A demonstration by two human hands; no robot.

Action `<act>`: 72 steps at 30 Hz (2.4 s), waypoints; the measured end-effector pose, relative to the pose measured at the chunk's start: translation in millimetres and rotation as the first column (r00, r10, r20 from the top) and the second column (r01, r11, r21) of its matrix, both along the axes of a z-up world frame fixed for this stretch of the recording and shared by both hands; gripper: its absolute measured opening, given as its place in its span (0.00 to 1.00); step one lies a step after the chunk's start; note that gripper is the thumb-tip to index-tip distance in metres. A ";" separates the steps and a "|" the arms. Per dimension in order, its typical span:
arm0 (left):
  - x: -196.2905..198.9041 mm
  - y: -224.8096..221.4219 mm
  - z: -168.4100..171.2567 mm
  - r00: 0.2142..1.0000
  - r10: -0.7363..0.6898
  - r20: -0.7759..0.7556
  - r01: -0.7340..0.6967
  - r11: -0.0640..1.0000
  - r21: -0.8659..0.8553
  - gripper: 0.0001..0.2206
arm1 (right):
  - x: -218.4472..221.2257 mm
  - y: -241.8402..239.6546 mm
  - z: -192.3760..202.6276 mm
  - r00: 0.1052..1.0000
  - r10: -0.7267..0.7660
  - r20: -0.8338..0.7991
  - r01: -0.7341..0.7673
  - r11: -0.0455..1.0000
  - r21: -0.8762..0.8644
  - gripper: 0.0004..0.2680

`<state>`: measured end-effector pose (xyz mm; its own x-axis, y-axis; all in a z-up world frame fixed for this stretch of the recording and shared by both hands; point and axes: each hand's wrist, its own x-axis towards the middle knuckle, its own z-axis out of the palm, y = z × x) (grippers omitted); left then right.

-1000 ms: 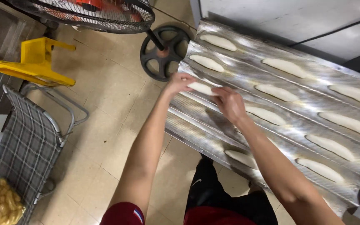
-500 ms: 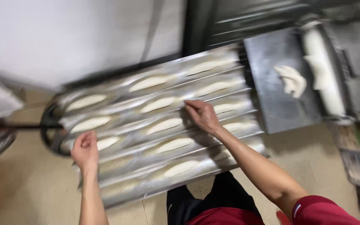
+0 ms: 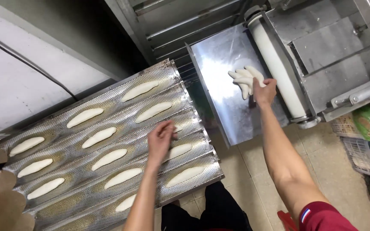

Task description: Shape dough balls using a roller machine and arrange them on baking trays.

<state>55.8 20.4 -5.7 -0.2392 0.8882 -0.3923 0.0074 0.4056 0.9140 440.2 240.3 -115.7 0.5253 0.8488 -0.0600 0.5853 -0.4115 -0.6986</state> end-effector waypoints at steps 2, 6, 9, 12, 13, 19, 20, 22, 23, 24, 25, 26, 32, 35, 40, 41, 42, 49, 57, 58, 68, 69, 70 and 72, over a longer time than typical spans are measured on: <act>25.5 7.4 9.8 0.999 -0.025 0.021 0.025 1.000 0.017 0.17 | -12.7 -1.5 28.6 0.995 0.085 0.059 -0.091 0.991 0.095 0.17; 53.8 15.7 2.4 0.983 -0.081 0.163 0.079 0.997 0.021 0.18 | -42.6 -16.3 99.6 0.885 0.435 0.164 -0.464 0.806 0.368 0.17; 58.7 23.8 48.4 0.941 -0.046 0.335 0.067 0.996 -0.051 0.22 | -82.3 -57.0 181.5 0.779 0.627 -0.013 -0.577 0.725 0.376 0.16; 35.0 23.8 67.0 0.747 0.043 0.663 0.055 0.990 -0.127 0.31 | -121.7 -96.2 212.2 0.523 0.744 -0.416 -0.706 0.652 0.277 0.17; 21.1 20.4 70.6 0.750 0.077 0.657 0.016 0.991 -0.135 0.31 | -138.1 -110.2 221.2 0.491 0.760 -0.426 -0.728 0.626 0.278 0.17; -95.1 -73.2 36.2 0.681 0.133 0.720 -0.176 0.984 -0.015 0.29 | -244.4 -197.5 219.4 0.176 0.942 -0.287 -0.966 0.221 0.135 0.12; -114.9 -95.8 35.5 0.720 0.170 0.673 -0.212 0.977 -0.020 0.25 | -267.6 -212.8 218.2 0.149 0.953 -0.264 -0.973 0.188 0.131 0.11; -155.0 -141.8 32.3 0.748 0.240 0.619 -0.281 0.959 -0.032 0.22 | -319.0 -246.1 218.8 0.088 0.964 -0.251 -0.984 0.123 0.128 0.10; -174.8 -165.3 29.8 0.747 0.240 0.620 -0.302 0.953 -0.005 0.19 | -346.4 -264.4 220.7 0.100 0.920 -0.378 -0.968 0.178 0.178 0.14; -195.4 -188.4 27.0 0.749 0.239 0.618 -0.323 0.946 0.025 0.17 | -374.6 -282.5 221.8 0.101 0.860 -0.499 -0.946 0.238 0.220 0.18; -215.5 -210.8 12.0 0.744 0.270 0.611 -0.356 0.934 0.021 0.17 | -394.6 -295.7 203.7 0.067 0.860 -0.506 -0.952 0.207 0.224 0.18; -235.4 -234.4 -2.2 0.760 0.282 0.585 -0.369 0.929 0.031 0.16 | -413.9 -310.9 185.8 0.017 0.885 -0.464 -0.947 0.164 0.276 0.15; -359.9 -335.8 -22.3 0.888 0.420 0.184 -0.419 0.907 -0.051 0.12 | -544.9 -401.5 169.0 -0.072 0.960 -0.272 -0.997 -0.064 0.038 0.12; -411.9 -357.1 -24.0 0.894 0.438 -0.092 -0.447 0.884 -0.137 0.11 | -584.5 -423.0 115.5 -0.178 0.977 -0.121 -0.974 -0.158 0.163 0.10; -435.9 -377.0 -44.8 0.782 0.336 -0.526 -0.352 0.933 0.072 0.12 | -594.1 -423.8 84.0 -0.217 0.903 0.370 -0.910 -0.324 0.257 0.15; -432.8 -378.2 -46.0 0.808 0.408 -0.425 -0.348 0.913 0.213 0.10 | -586.4 -416.9 89.2 -0.263 0.946 0.189 -0.906 -0.310 0.289 0.17; -425.3 -368.2 -52.9 0.846 0.447 -0.290 -0.342 0.873 0.349 0.07 | -570.0 -404.0 94.4 -0.284 0.959 0.009 -0.911 -0.272 0.309 0.20; -385.7 -355.1 -10.5 0.425 0.246 -0.871 -0.174 0.967 0.188 0.08 | -401.3 -269.5 159.5 0.262 0.951 -0.164 -0.947 0.286 0.147 0.14; -225.8 -203.0 19.5 0.751 0.245 -0.613 -0.147 0.967 0.207 0.12 | -45.5 -63.1 41.1 0.915 0.315 0.253 -0.393 0.842 0.370 0.12; -199.5 -178.2 24.9 0.749 0.241 -0.617 -0.144 0.968 0.203 0.12 | -25.3 -51.4 31.6 0.916 0.315 0.247 -0.389 0.844 0.368 0.12; -10.9 -43.0 32.2 0.956 -0.072 -0.286 0.082 0.996 0.023 0.13 | 13.2 -24.9 68.7 0.782 0.564 0.266 -0.600 0.796 0.079 0.14; -0.8 -39.5 25.9 0.973 -0.069 -0.219 0.083 0.995 0.057 0.14 | 8.2 -28.5 75.3 0.762 0.576 0.297 -0.623 0.777 0.092 0.11; 13.8 -36.4 14.2 0.973 -0.036 -0.229 0.049 0.998 0.051 0.14 | -0.8 -39.4 94.6 0.744 0.603 0.286 -0.649 0.755 0.094 0.11; 32.6 -31.7 -10.5 0.993 -0.120 0.016 0.112 0.960 0.257 0.15 | -24.5 -62.5 133.4 0.673 0.698 0.245 -0.739 0.647 0.188 0.09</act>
